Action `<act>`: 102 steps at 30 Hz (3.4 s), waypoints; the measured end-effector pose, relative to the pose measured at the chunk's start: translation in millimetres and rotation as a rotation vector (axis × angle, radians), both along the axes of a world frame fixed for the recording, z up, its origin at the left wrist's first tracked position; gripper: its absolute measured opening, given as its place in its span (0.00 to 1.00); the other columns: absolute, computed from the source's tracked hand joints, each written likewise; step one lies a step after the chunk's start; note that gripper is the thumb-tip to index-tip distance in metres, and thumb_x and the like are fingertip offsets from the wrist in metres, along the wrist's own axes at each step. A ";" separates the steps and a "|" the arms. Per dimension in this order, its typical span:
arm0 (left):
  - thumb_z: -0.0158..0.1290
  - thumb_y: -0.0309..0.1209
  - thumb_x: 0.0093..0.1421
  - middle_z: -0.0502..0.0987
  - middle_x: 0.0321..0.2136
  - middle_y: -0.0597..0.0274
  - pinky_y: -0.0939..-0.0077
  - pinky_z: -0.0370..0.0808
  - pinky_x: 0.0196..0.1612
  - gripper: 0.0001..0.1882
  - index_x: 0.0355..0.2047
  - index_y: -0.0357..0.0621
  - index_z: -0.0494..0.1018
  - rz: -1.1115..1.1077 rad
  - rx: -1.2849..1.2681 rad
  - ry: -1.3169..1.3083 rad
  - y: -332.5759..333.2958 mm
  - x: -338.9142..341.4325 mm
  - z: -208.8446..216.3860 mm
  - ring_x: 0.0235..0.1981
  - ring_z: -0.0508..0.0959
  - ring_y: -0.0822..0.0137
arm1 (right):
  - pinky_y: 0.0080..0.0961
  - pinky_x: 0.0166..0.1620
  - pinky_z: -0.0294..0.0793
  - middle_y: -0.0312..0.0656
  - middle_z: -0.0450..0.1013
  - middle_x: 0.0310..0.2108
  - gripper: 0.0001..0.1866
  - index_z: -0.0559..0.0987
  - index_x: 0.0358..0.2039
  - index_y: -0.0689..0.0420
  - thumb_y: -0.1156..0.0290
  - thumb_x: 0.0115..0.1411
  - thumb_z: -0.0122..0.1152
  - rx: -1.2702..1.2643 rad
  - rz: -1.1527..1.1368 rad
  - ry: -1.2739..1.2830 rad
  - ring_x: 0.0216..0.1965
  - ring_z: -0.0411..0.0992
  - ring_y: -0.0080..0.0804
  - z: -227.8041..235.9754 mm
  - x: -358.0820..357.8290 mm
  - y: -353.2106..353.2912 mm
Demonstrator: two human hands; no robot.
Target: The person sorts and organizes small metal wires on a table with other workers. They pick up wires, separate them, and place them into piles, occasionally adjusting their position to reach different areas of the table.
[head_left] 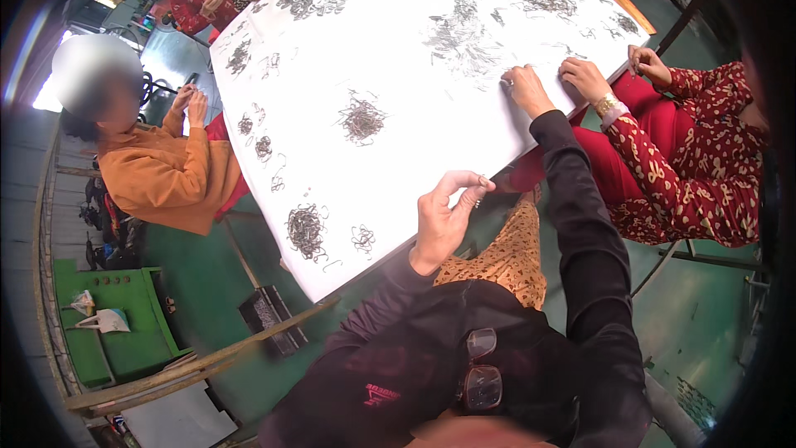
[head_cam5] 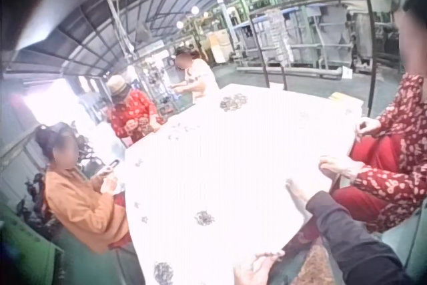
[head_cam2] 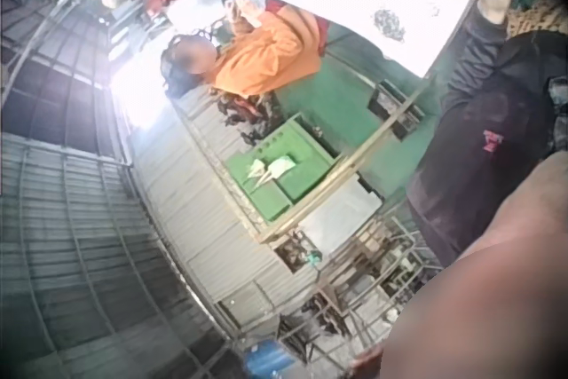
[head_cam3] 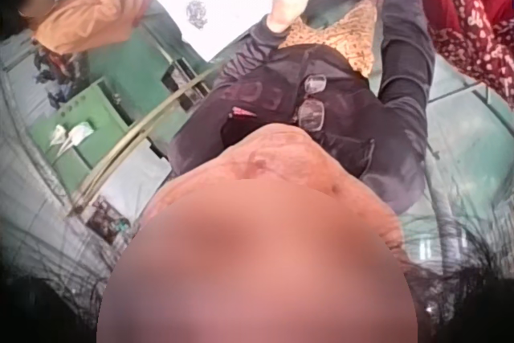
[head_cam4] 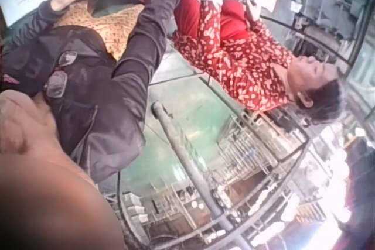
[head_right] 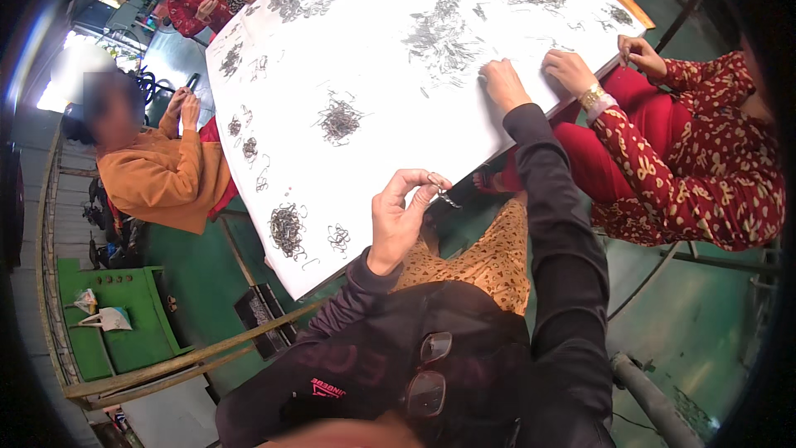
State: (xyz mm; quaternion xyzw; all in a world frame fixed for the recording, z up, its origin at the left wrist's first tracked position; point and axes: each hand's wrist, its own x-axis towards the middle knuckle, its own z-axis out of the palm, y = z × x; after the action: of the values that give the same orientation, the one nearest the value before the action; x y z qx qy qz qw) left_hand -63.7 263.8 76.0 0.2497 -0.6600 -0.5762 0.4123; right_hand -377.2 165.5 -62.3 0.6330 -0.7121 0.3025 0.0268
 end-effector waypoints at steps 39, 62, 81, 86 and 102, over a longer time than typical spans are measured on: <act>0.57 0.29 0.60 0.79 0.31 0.60 0.75 0.76 0.37 0.08 0.37 0.37 0.73 0.052 -0.162 -0.026 2.1 12.2 -24.2 0.33 0.81 0.67 | 0.19 0.38 0.74 0.39 0.77 0.31 0.12 0.78 0.42 0.63 0.82 0.56 0.59 0.046 0.163 -0.857 0.32 0.75 0.23 129.4 149.8 132.4; 0.59 0.30 0.56 0.80 0.37 0.58 0.69 0.74 0.44 0.16 0.44 0.41 0.74 0.298 -0.345 -0.121 -16.4 24.0 -44.5 0.40 0.79 0.58 | 0.16 0.36 0.75 0.40 0.77 0.31 0.09 0.79 0.37 0.67 0.86 0.53 0.61 -0.255 -0.001 -1.075 0.32 0.75 0.21 143.8 198.1 155.5; 0.51 0.29 0.59 0.76 0.32 0.54 0.59 0.72 0.41 0.05 0.34 0.42 0.72 0.320 -0.582 -0.953 -190.9 115.4 -95.9 0.38 0.75 0.52 | 0.15 0.39 0.74 0.39 0.79 0.31 0.09 0.80 0.36 0.65 0.86 0.52 0.60 -0.231 0.047 -0.985 0.34 0.76 0.20 159.0 195.0 169.6; 0.52 0.30 0.58 0.76 0.32 0.51 0.57 0.72 0.40 0.06 0.33 0.40 0.72 0.309 -0.624 -1.059 -183.2 116.5 -110.7 0.38 0.76 0.51 | 0.12 0.33 0.72 0.40 0.78 0.30 0.09 0.80 0.37 0.66 0.85 0.54 0.60 -0.254 0.043 -1.039 0.30 0.74 0.18 162.9 200.4 174.4; 0.59 0.28 0.59 0.79 0.34 0.62 0.81 0.75 0.38 0.09 0.38 0.38 0.77 -0.293 0.129 0.062 -18.9 -3.1 34.7 0.34 0.78 0.74 | 0.11 0.32 0.73 0.35 0.79 0.31 0.12 0.82 0.43 0.57 0.77 0.57 0.63 -0.362 -0.091 -1.202 0.31 0.73 0.14 149.2 189.4 182.3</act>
State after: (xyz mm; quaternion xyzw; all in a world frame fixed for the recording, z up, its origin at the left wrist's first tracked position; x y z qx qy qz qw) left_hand -66.8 244.9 110.8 0.1587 -0.6380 -0.6787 0.3273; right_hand -187.8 347.8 86.8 0.3066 -0.5665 0.7198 -0.2588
